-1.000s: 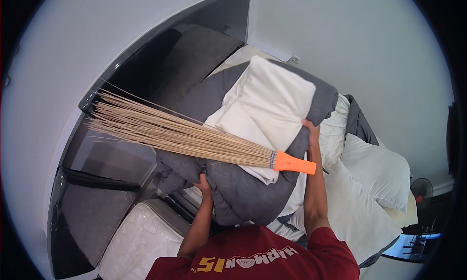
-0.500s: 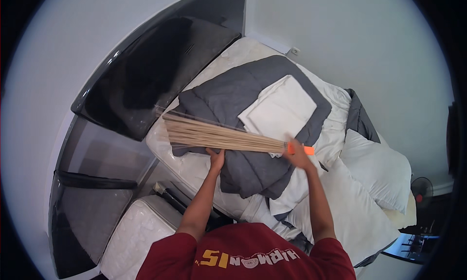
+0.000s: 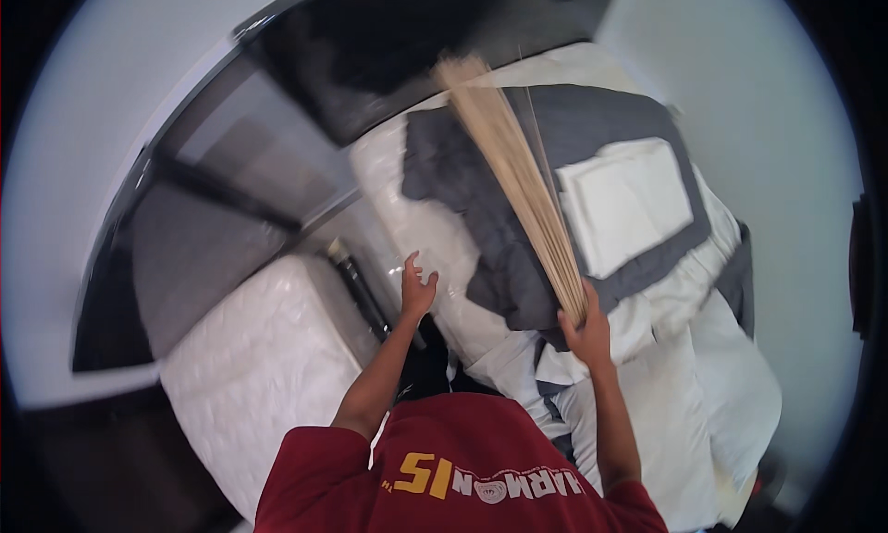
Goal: Folding a white sheet and then dusting a mattress with a rib broom.
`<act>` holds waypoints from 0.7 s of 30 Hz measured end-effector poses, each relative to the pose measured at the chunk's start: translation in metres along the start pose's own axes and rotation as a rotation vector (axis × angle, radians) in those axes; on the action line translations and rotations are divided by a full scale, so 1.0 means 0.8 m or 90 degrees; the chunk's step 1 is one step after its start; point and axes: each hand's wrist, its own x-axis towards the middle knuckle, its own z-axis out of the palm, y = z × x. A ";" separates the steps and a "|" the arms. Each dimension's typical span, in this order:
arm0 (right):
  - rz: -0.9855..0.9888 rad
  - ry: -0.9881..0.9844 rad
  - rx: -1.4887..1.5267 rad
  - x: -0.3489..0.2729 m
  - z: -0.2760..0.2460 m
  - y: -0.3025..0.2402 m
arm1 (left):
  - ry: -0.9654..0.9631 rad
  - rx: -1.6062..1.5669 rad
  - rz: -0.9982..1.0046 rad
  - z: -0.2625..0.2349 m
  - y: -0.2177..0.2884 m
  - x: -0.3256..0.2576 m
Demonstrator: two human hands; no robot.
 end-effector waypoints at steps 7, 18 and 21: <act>-0.144 -0.359 0.145 -0.139 0.140 0.035 | 0.226 0.349 -0.351 -0.133 -0.168 -0.204; 0.374 -0.473 0.463 -0.098 0.395 -0.031 | 0.016 0.359 -0.376 -0.201 -0.250 -0.308; 0.319 -0.549 0.402 -0.162 0.457 -0.076 | -0.141 0.378 -0.444 -0.212 -0.237 -0.295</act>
